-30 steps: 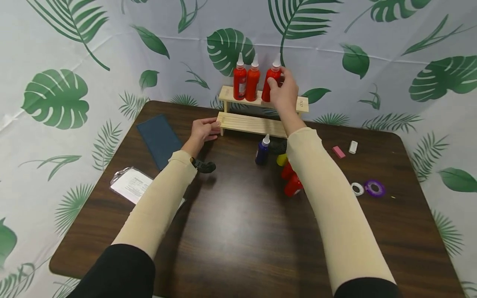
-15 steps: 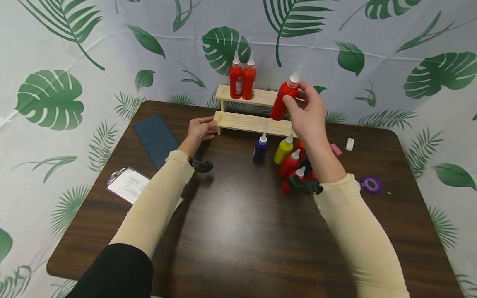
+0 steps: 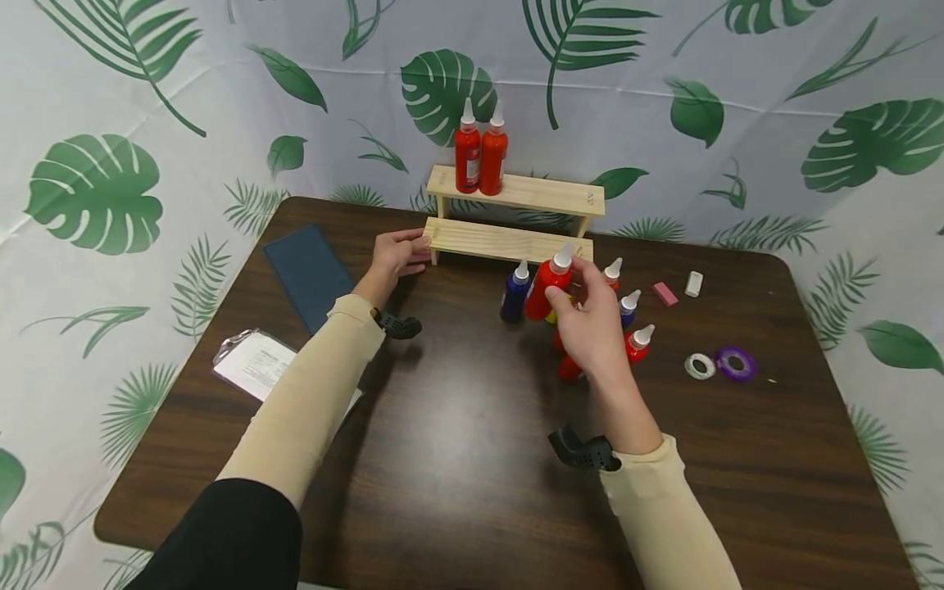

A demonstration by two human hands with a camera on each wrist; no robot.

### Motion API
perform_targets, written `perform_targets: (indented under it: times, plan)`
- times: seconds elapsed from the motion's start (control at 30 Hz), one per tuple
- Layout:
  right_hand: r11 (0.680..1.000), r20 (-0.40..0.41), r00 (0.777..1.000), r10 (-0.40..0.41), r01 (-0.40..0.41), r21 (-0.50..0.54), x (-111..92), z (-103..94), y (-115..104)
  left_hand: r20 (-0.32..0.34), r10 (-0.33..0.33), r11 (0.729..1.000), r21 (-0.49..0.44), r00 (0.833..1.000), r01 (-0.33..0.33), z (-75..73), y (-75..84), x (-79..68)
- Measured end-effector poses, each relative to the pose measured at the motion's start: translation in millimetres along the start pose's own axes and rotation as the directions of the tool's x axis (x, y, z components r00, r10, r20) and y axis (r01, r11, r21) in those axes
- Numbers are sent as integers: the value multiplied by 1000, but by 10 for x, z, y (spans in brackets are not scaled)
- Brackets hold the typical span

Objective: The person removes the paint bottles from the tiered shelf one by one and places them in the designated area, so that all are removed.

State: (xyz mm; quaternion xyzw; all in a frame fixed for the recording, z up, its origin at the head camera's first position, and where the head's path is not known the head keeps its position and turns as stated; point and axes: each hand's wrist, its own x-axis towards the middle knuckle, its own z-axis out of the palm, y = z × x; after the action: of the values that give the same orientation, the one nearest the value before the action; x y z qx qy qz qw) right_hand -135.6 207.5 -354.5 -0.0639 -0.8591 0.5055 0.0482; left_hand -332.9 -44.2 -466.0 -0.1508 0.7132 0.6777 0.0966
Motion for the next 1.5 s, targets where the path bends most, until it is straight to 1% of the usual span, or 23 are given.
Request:
perform_targets:
  times: [0.1,0.23,0.37,0.53,0.77,0.97,1.23,1.33,1.43,1.5]
  plan:
    - [1000,-12,1000,-13,13,-17,-20,136,136,1,-2,1000,-1,1000,2,6,4,-3]
    - [994,-20,999,-37,35,-106,-20,296,297,-11,-5,1000,-1,1000,5,7,6,4]
    - [989,-28,1000,-9,5,-151,-7,413,408,0,-3,1000,4,1000,3,4,5,6]
    - [984,-31,999,19,-24,-174,37,511,526,-3,-5,1000,10,1000,5,-6,3,1]
    - [984,-34,999,12,-18,-178,73,564,618,-4,-11,1000,-2,1000,11,-9,1,-2]
    - [983,-54,999,6,-15,-185,84,575,637,-1,-15,1000,5,1000,15,-2,12,-2]
    - [981,-33,999,27,-33,-190,74,526,587,-7,-19,1000,13,1000,19,0,5,8]
    - [988,-20,1000,23,-26,-154,64,473,511,-7,-24,1000,12,1000,24,0,3,11]
    - [994,-13,1000,-12,11,-109,63,395,388,-9,-24,1000,12,1000,24,-1,0,14]
    - [994,-12,999,-44,43,-100,76,334,278,-9,-21,1000,13,1000,21,-2,0,13]
